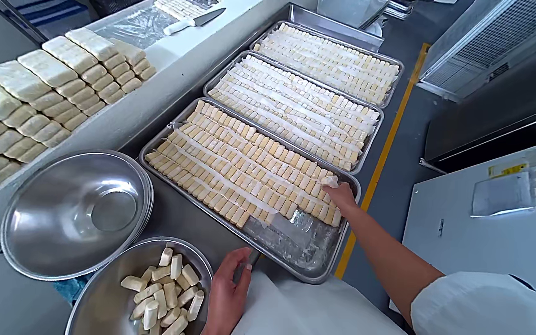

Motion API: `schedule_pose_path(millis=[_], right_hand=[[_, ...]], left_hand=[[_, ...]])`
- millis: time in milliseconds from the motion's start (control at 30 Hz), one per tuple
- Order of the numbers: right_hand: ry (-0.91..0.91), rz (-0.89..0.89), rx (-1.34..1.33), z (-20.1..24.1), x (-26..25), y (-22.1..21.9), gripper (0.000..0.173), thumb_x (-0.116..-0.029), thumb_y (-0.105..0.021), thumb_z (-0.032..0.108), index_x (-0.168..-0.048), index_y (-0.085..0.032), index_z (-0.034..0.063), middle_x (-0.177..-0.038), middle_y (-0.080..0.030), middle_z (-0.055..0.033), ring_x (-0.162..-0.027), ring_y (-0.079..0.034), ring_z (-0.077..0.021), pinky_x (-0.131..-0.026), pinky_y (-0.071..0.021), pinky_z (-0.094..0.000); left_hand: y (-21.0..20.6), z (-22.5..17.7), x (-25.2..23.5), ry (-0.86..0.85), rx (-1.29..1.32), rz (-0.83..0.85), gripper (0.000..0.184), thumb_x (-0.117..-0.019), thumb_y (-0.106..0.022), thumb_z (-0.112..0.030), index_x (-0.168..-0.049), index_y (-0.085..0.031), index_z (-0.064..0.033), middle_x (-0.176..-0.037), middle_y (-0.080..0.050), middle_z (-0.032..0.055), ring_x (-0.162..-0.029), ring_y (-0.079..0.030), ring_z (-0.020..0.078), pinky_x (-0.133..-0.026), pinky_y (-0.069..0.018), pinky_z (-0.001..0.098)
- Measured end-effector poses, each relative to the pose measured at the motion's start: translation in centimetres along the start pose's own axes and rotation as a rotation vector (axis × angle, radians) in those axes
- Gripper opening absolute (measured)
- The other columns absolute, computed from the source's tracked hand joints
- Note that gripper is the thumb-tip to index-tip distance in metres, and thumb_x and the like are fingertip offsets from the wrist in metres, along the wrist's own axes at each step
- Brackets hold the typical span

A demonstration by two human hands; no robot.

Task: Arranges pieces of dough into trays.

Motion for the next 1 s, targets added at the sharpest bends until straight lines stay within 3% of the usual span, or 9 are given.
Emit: schedule_pose_path(millis=[133, 200, 333, 500, 633, 733, 833, 900, 1000], right_hand=[[0.013, 0.054, 0.135, 1.2, -1.0, 0.0, 0.077, -0.0875, -0.08, 0.043, -0.134, -0.05, -0.0107, -0.124, -0.06, -0.0346, -0.118, -0.059, -0.0486, -0.097, -0.0459, -0.0664], [0.005, 0.061, 0.052, 1.4, -1.5, 0.3, 0.071, -0.0862, -0.082, 0.039, -0.125, -0.056, -0.0136, -0.123, -0.06, -0.0351, -0.118, -0.058, -0.0476, -0.098, -0.0443, -0.0654], [-0.098, 0.146, -0.267, 0.5, -2.1, -0.2, 0.076, -0.0851, -0.084, 0.028, -0.138, -0.048, -0.0119, -0.141, -0.051, -0.031, -0.133, -0.049, -0.0408, -0.109, -0.0403, -0.0581], [-0.175, 0.232, -0.512, 0.0, -2.6, -0.6, 0.077, -0.0869, -0.081, 0.033, -0.147, -0.045, -0.0007, -0.148, -0.049, -0.0226, -0.137, -0.048, -0.0335, -0.11, -0.0429, -0.05], [-0.131, 0.256, -0.508, 0.7, -1.9, 0.0, 0.06, -0.0927, -0.075, 0.03, -0.139, -0.053, -0.0019, -0.137, -0.056, -0.0209, -0.124, -0.056, -0.0295, -0.103, -0.0461, -0.0442], [0.051, 0.247, -0.174, 2.2, -1.3, -0.2, 0.062, -0.0929, -0.076, 0.03, -0.137, -0.054, -0.0077, -0.133, -0.059, -0.0283, -0.124, -0.056, -0.0386, -0.106, -0.0445, -0.0557], [0.189, 0.16, 0.23, 4.1, -1.1, 0.7, 0.077, -0.0905, -0.072, 0.055, -0.138, -0.057, -0.0037, -0.133, -0.059, -0.031, -0.13, -0.051, -0.0483, -0.108, -0.0294, -0.0733], [0.212, 0.181, 0.211, 4.9, -1.5, 0.1, 0.074, -0.0934, -0.07, 0.054, -0.137, -0.056, -0.0043, -0.129, -0.061, -0.0306, -0.125, -0.056, -0.0463, -0.105, -0.0394, -0.0688], [0.169, 0.178, -0.021, 3.9, -3.3, -1.2, 0.061, -0.0964, -0.071, 0.04, -0.132, -0.058, -0.0075, -0.126, -0.061, -0.0319, -0.119, -0.059, -0.0446, -0.101, -0.0451, -0.0638]], left_hand=[[0.2, 0.5, 0.5, 0.02, 0.008, -0.013, 0.031, -0.0953, -0.056, -0.011, -0.121, -0.07, -0.0005, -0.119, -0.07, 0.0104, -0.102, -0.071, 0.0139, -0.089, -0.0601, 0.0281], [0.0, 0.5, 0.5, 0.018, 0.011, -0.008, 0.031, -0.0955, -0.056, -0.011, -0.122, -0.069, -0.0008, -0.119, -0.07, 0.0102, -0.102, -0.071, 0.0138, -0.089, -0.0601, 0.0283], [-0.5, 0.5, 0.2, 0.016, 0.016, 0.005, 0.031, -0.0955, -0.056, -0.011, -0.121, -0.07, -0.0009, -0.119, -0.071, 0.0098, -0.102, -0.071, 0.0131, -0.089, -0.0601, 0.028], [-1.4, 0.2, -0.5, 0.011, 0.014, 0.041, 0.031, -0.0962, -0.056, -0.012, -0.122, -0.07, -0.0021, -0.119, -0.07, 0.0089, -0.102, -0.071, 0.0128, -0.089, -0.0604, 0.0279], [-2.2, -0.2, -1.1, -0.006, 0.017, 0.073, 0.031, -0.0958, -0.055, -0.011, -0.122, -0.07, -0.0017, -0.119, -0.07, 0.0097, -0.102, -0.071, 0.013, -0.089, -0.06, 0.0275], [-2.2, -0.5, -1.3, -0.006, 0.003, 0.08, 0.031, -0.0959, -0.055, -0.011, -0.122, -0.07, -0.0012, -0.119, -0.07, 0.0103, -0.103, -0.071, 0.0137, -0.09, -0.0601, 0.0282], [-1.4, -0.4, -1.3, 0.004, -0.005, 0.059, 0.031, -0.096, -0.056, -0.01, -0.122, -0.069, -0.0005, -0.12, -0.07, 0.0109, -0.103, -0.071, 0.0148, -0.09, -0.0603, 0.0298], [-1.0, 0.0, -1.0, 0.029, 0.001, 0.039, 0.031, -0.0955, -0.056, -0.01, -0.122, -0.069, -0.0004, -0.12, -0.07, 0.0106, -0.103, -0.071, 0.0145, -0.09, -0.0603, 0.0296], [-1.1, 0.2, -0.6, 0.038, 0.007, 0.023, 0.031, -0.0955, -0.056, -0.01, -0.122, -0.07, -0.0005, -0.12, -0.07, 0.0103, -0.102, -0.071, 0.0137, -0.09, -0.0604, 0.0285]])
Point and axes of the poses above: each hand's wrist, its own x-axis away from the middle knuckle, its own y-axis out of the back of the hand, z = x × y, the point moved 9 cm from there along -x, towards the middle knuckle
